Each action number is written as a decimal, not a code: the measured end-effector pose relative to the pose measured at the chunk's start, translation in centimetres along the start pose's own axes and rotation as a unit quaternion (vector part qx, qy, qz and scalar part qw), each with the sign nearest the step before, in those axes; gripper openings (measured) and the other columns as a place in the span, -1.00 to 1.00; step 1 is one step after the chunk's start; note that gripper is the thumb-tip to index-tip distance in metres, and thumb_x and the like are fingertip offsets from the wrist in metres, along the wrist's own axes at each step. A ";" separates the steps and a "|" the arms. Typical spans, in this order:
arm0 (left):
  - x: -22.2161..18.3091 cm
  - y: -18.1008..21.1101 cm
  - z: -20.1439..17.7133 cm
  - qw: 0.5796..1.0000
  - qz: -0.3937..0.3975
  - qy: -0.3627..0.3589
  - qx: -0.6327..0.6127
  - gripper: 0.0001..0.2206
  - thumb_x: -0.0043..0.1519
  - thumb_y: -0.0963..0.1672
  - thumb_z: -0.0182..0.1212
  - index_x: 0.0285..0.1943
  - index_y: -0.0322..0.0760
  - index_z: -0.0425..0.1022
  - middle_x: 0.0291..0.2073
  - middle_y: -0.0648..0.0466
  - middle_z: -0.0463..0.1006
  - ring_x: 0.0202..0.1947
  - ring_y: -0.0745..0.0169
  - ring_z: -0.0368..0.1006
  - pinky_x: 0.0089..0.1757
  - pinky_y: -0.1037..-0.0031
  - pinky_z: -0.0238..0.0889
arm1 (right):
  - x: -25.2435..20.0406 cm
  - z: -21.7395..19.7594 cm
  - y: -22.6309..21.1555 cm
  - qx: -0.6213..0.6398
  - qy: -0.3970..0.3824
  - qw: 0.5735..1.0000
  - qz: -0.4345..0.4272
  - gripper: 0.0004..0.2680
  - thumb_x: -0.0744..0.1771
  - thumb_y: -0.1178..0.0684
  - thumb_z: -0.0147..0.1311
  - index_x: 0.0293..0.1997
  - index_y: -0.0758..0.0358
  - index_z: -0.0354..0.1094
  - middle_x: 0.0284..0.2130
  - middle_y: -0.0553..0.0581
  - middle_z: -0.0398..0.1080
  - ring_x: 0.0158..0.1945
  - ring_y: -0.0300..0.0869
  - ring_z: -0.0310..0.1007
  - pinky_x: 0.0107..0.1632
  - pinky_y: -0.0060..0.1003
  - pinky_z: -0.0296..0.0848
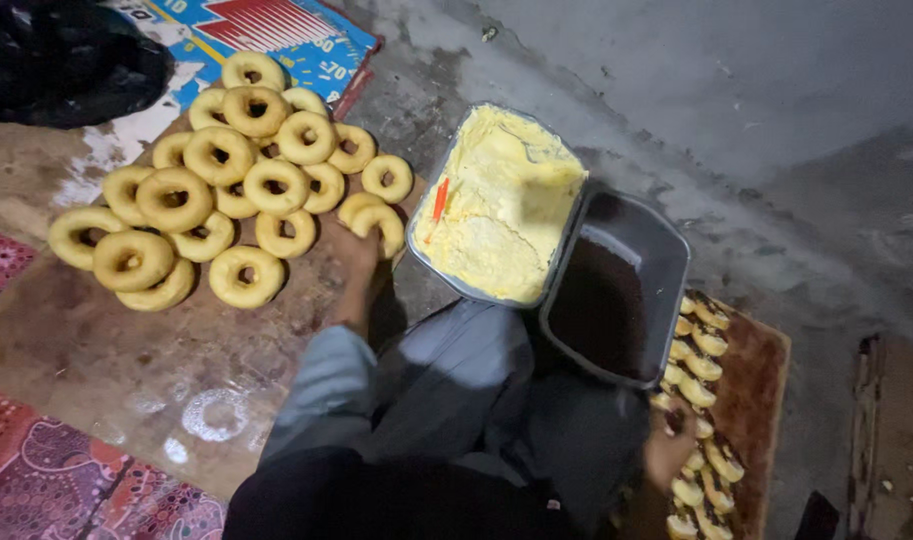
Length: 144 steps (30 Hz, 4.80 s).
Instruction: The person repeatedly picks up plain donuts, dips them into a yellow mixture, then into a dark liquid, and places them on a wooden board. The process continues with multiple donuts being coated and arranged in rows.
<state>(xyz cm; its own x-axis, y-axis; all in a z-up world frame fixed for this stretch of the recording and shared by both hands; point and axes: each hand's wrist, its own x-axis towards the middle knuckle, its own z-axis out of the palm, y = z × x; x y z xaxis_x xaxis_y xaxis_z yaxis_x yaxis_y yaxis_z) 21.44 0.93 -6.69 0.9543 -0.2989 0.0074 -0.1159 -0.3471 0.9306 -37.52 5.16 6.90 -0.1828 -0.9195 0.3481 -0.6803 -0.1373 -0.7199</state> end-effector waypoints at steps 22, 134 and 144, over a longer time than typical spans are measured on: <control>-16.7 3.5 -9.8 0.739 -0.286 -0.265 -0.550 -0.68 0.39 0.04 0.07 0.05 -0.28 0.43 -0.15 0.00 0.55 -0.13 0.16 0.51 -0.07 0.32 0.41 | -5.4 21.2 -22.6 0.200 -0.435 0.838 -0.263 -0.67 0.22 0.19 0.33 0.07 0.28 0.39 -0.11 0.17 0.50 -0.07 -0.11 0.53 0.01 -0.28 0.51; -24.1 -0.2 -3.6 0.720 -0.305 -0.442 -0.440 -0.49 0.49 0.09 -0.17 0.30 -0.40 0.40 0.14 -0.11 0.53 0.18 -0.07 0.43 0.23 0.02 0.25 | 4.2 -10.0 23.3 0.568 0.132 0.775 0.244 -0.78 0.33 0.27 -0.11 0.08 0.27 0.33 -0.27 0.10 0.45 -0.42 -0.27 0.38 -0.47 -0.47 0.37; -23.8 1.6 -3.8 0.711 -0.356 -0.428 -0.430 -0.46 0.45 0.11 -0.13 0.35 -0.36 0.38 0.20 -0.11 0.51 0.24 -0.11 0.40 0.27 -0.08 0.18 | 13.4 -11.5 33.3 -0.060 0.225 0.927 0.295 -0.84 0.31 0.12 0.09 -0.12 0.39 0.47 -0.20 0.31 0.54 -0.14 0.03 0.58 -0.08 -0.08 0.54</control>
<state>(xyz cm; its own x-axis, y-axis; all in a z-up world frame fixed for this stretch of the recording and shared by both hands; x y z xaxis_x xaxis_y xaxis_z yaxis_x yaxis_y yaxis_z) -0.37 10.86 -3.94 0.1258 -0.8789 -0.4602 0.8749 -0.1204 0.4691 -70.76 -7.48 -5.52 -0.8070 -0.5714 0.1488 -0.4362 0.4070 -0.8025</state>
